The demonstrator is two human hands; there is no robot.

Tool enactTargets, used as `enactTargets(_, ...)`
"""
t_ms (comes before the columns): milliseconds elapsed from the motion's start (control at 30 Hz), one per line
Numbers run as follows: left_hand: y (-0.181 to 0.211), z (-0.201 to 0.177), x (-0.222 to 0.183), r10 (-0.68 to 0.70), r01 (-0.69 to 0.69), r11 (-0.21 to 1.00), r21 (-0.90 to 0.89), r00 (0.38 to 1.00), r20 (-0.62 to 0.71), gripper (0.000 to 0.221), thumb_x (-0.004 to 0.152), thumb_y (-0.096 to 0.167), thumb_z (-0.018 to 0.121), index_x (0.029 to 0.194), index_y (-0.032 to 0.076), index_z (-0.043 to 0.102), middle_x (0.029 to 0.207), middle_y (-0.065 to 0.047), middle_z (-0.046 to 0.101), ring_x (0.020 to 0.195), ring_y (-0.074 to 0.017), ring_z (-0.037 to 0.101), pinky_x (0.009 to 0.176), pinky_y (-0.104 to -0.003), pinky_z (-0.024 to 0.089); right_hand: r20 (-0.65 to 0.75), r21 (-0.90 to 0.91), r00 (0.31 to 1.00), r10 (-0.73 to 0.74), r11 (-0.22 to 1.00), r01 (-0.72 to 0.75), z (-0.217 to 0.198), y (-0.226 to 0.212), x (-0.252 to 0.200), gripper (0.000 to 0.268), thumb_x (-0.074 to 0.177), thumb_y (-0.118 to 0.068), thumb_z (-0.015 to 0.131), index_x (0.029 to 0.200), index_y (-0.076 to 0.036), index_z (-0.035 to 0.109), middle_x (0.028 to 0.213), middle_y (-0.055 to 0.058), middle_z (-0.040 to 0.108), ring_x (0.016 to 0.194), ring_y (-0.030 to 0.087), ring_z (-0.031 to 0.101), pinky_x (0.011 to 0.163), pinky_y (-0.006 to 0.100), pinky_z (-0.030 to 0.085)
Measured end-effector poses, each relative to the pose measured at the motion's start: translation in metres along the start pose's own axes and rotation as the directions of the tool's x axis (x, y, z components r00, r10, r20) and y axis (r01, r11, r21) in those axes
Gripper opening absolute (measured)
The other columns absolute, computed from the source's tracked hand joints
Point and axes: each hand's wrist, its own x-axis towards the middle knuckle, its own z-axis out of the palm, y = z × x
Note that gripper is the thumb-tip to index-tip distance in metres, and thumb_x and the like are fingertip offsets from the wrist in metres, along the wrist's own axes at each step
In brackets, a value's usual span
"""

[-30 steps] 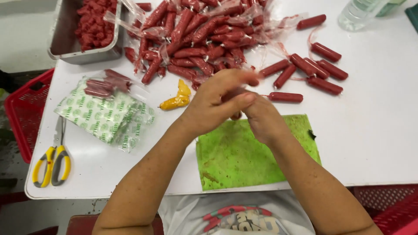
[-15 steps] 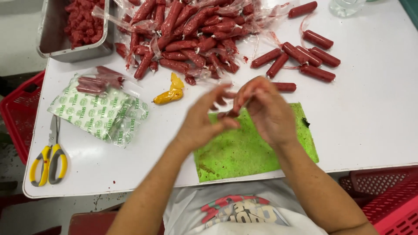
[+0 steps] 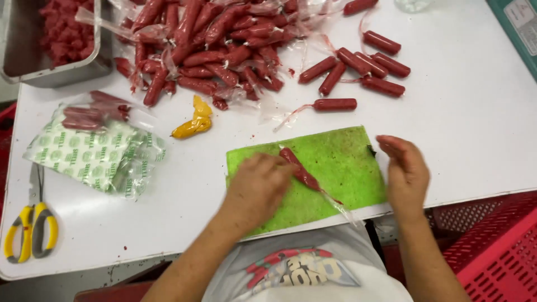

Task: Manually tying individual sausages in plastic casings using string at a high rate of speed on a production floor.

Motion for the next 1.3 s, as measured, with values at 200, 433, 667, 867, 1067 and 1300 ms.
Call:
enactTargets(200,0.059,0.062,0.006,0.292,-0.288,0.955,-0.064,0.955,0.051,0.044,0.07,0.021,0.084,0.11,0.013,0.068,0.134,-0.015,0.061,0.134,-0.0399,0.051,0.108,-0.071,0.033,-0.002,-0.073,0.996,0.09,0.993,-0.09,-0.013,-0.019,0.006,0.041,0.092,0.022,0.042,0.125,0.007,0.061,0.119,0.021,0.062,0.12,0.034,0.06,0.107,0.046,0.051)
enactTargets(433,0.047,0.007,0.095,0.086,-0.153,0.963,-0.22,0.954,-0.286,0.005,0.097,0.022,0.063,0.099,0.019,0.066,0.12,-0.004,0.065,0.118,-0.0283,0.059,0.106,-0.055,0.042,0.46,-0.215,0.887,-0.041,0.964,0.156,0.022,0.027,0.022,0.047,0.087,0.0,0.039,0.129,0.004,0.059,0.131,0.028,0.06,0.122,0.046,0.055,0.108,0.059,0.04)
enactTargets(667,0.041,-0.01,0.113,-0.318,-0.085,-0.006,-0.996,0.945,-0.078,0.022,0.109,0.019,0.05,0.102,0.002,0.061,0.102,-0.017,0.071,0.055,-0.0124,0.063,0.041,-0.019,0.041,0.537,-0.164,0.829,-0.157,0.944,0.285,0.039,0.026,0.036,0.041,0.094,-0.004,0.032,0.116,-0.003,0.066,0.102,0.019,0.06,0.125,0.044,0.052,0.112,0.059,0.024)
enactTargets(867,0.029,-0.057,0.091,-0.045,-0.175,0.689,-0.704,0.958,-0.283,0.01,0.093,0.012,0.068,0.087,0.005,0.072,0.076,-0.004,0.07,0.086,-0.0287,0.076,0.109,-0.05,0.049,0.594,0.127,0.787,-0.168,0.985,0.114,0.055,-0.022,0.047,0.042,0.097,-0.015,0.029,0.105,-0.009,0.071,0.074,0.011,0.059,0.14,0.044,0.043,0.121,0.065,-0.001)
enactTargets(1067,-0.001,-0.092,0.0,-0.342,0.521,-0.132,-0.843,0.775,0.532,0.093,0.081,0.078,0.035,0.143,0.009,0.043,0.136,-0.021,0.064,0.101,-0.0281,0.073,0.074,-0.032,0.061,0.643,-0.212,0.631,-0.434,0.691,0.691,0.068,-0.072,0.041,0.008,0.094,-0.02,0.06,0.086,-0.017,0.061,0.137,0.005,0.052,0.127,0.031,0.039,0.106,0.052,0.025)
enactTargets(1300,0.031,-0.032,-0.048,-0.528,0.653,-0.123,-0.747,0.594,0.607,0.065,0.088,0.043,0.059,0.144,0.012,0.047,0.105,-0.01,0.064,0.065,-0.0208,0.066,0.048,-0.032,0.06,0.711,-0.22,0.663,-0.237,0.82,0.529,0.083,-0.05,0.018,0.014,0.094,-0.022,0.058,0.102,-0.02,0.069,0.122,0.005,0.06,0.11,0.032,0.048,0.09,0.049,0.032)
